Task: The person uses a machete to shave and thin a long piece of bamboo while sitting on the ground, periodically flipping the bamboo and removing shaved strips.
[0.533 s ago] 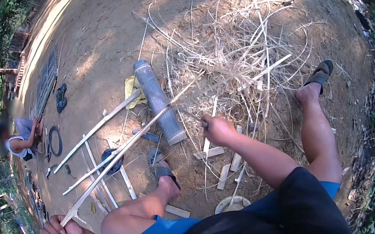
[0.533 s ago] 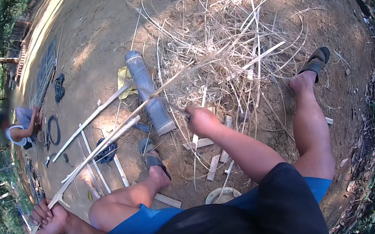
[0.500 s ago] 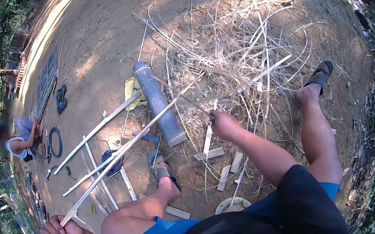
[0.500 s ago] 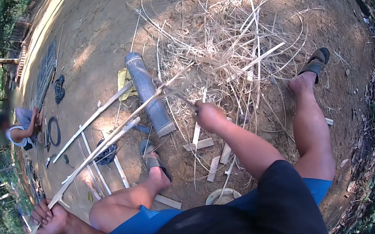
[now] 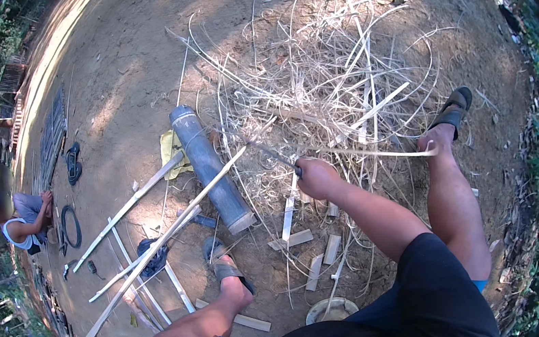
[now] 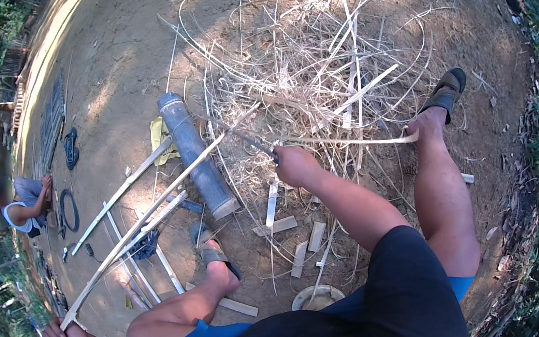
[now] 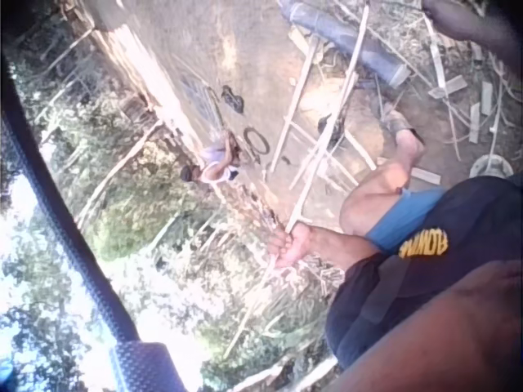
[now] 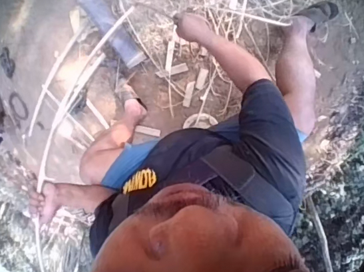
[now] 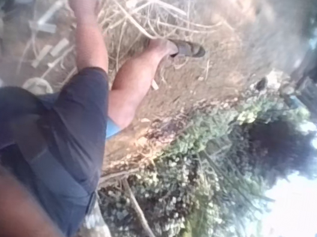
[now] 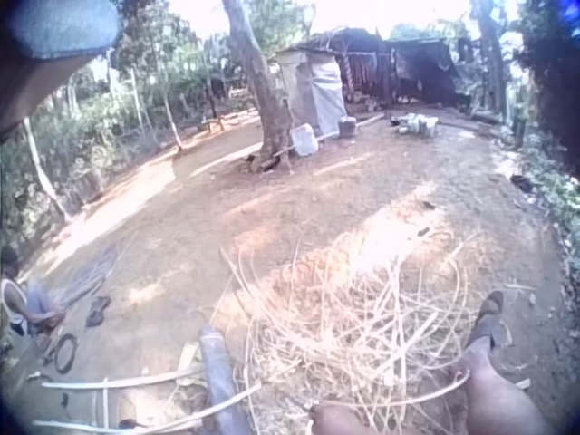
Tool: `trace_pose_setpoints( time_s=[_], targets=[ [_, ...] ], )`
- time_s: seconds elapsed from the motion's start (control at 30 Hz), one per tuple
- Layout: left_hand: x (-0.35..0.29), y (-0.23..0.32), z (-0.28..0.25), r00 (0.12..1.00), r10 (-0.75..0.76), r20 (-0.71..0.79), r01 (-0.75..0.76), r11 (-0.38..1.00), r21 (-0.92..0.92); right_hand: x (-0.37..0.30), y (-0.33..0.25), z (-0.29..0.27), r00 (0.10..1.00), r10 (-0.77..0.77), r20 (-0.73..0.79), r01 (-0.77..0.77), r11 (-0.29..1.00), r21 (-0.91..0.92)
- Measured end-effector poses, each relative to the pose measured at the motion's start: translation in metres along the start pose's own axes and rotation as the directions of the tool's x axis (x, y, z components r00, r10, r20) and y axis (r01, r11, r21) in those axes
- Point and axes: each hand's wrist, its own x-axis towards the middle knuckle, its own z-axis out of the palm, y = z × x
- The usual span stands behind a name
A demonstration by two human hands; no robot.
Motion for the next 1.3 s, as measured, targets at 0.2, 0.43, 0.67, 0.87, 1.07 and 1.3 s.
trace_pose_setpoints(
  time_s=[0.2, 0.43, 0.67, 0.87, 1.07, 1.3],
  targets=[
    [0.010, -0.009, -0.003, 0.995, -0.087, 0.049, 0.088, 0.996, -0.011, 0.024, 0.074, 0.001, 0.977, 0.214, -0.024, -0.211, 0.974, 0.079],
    [0.012, -0.007, -0.016, 0.994, -0.018, 0.104, 0.019, 1.000, -0.013, 0.023, 0.058, -0.013, 0.962, 0.271, 0.044, -0.272, 0.961, 0.040],
    [0.006, -0.005, -0.011, 0.999, -0.041, 0.001, 0.041, 0.999, -0.005, 0.032, 0.061, -0.014, 0.960, 0.276, 0.052, -0.275, 0.961, -0.012],
    [0.005, -0.012, -0.016, 0.951, 0.022, -0.309, 0.039, 0.981, 0.192, 0.045, 0.076, -0.013, 0.926, 0.335, 0.175, -0.346, 0.937, 0.039],
    [-0.015, -0.006, -0.004, 0.979, 0.015, -0.201, 0.011, 0.992, 0.125, -0.044, -0.025, 0.010, 0.980, 0.198, 0.011, -0.191, 0.931, 0.311],
    [-0.046, 0.000, 0.032, 0.975, 0.069, -0.210, -0.056, 0.996, 0.063, -0.157, -0.181, 0.027, 0.884, -0.440, -0.158, 0.467, 0.843, 0.268]
  ],
)
